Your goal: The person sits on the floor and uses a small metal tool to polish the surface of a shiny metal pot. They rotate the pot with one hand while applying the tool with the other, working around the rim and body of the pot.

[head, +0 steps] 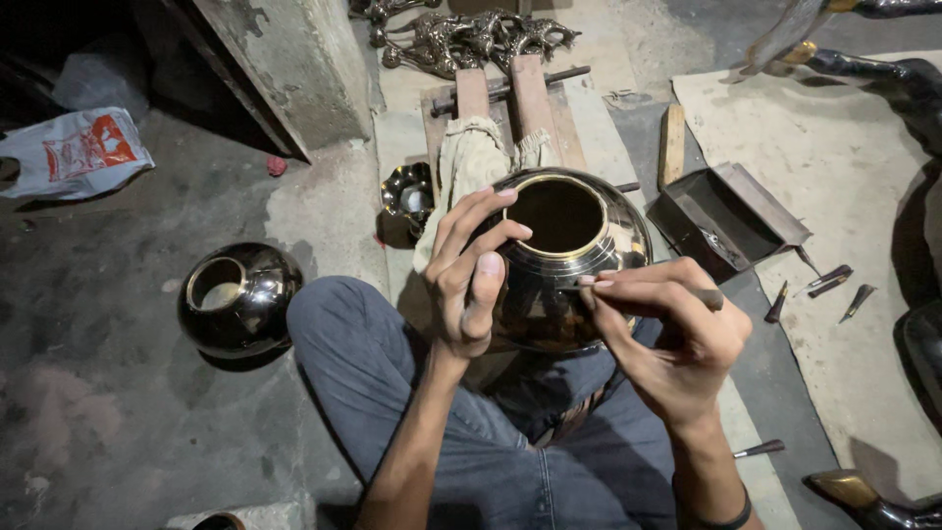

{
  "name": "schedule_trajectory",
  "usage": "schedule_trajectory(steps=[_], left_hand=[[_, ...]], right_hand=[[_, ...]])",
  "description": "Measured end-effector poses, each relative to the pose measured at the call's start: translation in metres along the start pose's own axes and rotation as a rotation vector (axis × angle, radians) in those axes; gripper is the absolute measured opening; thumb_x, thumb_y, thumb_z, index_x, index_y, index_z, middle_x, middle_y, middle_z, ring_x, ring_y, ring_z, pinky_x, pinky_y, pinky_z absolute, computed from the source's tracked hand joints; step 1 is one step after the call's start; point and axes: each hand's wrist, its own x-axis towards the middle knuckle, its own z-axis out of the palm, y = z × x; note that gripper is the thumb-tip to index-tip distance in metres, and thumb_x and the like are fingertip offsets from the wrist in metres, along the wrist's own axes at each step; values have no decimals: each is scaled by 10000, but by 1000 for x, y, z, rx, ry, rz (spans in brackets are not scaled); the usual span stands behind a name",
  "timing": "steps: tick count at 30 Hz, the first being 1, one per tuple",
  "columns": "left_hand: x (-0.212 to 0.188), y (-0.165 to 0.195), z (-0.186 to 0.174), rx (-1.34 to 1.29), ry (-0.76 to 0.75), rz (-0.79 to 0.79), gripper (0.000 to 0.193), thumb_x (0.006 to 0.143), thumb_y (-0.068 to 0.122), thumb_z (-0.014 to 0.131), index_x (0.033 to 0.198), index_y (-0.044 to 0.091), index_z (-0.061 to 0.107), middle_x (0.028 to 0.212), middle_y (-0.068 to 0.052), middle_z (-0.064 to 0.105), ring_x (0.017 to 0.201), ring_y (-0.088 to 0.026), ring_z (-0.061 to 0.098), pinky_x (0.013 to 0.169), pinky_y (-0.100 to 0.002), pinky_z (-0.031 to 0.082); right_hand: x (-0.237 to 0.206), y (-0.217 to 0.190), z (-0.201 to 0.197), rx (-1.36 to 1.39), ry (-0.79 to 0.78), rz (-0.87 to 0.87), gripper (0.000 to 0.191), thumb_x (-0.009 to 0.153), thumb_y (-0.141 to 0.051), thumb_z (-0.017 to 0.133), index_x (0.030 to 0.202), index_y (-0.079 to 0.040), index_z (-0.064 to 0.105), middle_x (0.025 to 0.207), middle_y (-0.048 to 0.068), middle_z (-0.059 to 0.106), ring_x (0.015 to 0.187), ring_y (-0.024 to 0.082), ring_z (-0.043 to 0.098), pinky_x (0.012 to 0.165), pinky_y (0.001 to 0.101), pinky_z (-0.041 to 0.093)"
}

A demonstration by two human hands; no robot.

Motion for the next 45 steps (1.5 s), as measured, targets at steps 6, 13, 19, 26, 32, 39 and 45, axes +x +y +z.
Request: schedule_trajectory(steps=[6,13,19,26,32,39,45], left_hand=[[-1,-3,0,1,-3,-3,437,1023,247,397,1117,-14,734,1402,-151,654,1425,-382,549,1256,-479,412],[-6,-8,-2,-7,-46,13,447,1011,282,415,1194,6,715,1437,-171,635,1451,-408,529,1275,-514,390],[-3,-26,-13,-22,-125,146,483,1009,336,429,1298,13,641,1476,-222,575,1478,-458,488,1275,-549,389],[7,-16,-3,-113,-15,4,549,1067,399,333,1203,-22,658,1360,-183,679,1414,-397,596,1252,-493,390],[19,12,10,-13,98,-256,448,1093,311,390,1130,-43,661,1248,-182,706,1226,-333,676,1118,-397,473],[39,-1,10,-99,108,-343,463,1085,323,372,1121,-18,682,1166,-156,741,1128,-284,704,1025,-370,499],[34,-13,7,27,105,-112,476,1097,345,384,1233,15,699,1358,-181,671,1318,-352,621,1157,-425,442]], right_hand=[[-5,5,-7,-13,-41,-71,211,775,57,837,943,-13,731,971,116,748,927,190,748,787,256,595],[-16,28,-7,195,41,24,96,955,17,735,1042,-14,708,994,94,768,933,150,762,858,240,590],[15,68,7,609,392,309,84,1032,-19,724,1095,-22,669,1044,106,729,966,177,762,844,282,635],[45,58,27,852,434,398,135,1011,0,735,1106,6,639,1025,123,724,916,172,731,815,269,613],[62,46,28,787,292,376,142,1020,15,746,1115,19,640,999,117,710,876,161,719,848,271,605],[63,75,36,865,352,373,134,982,29,730,1075,10,636,1012,104,718,886,143,719,826,264,616],[57,72,40,753,267,337,122,995,35,730,1093,21,659,1035,98,728,881,121,707,817,230,580]])
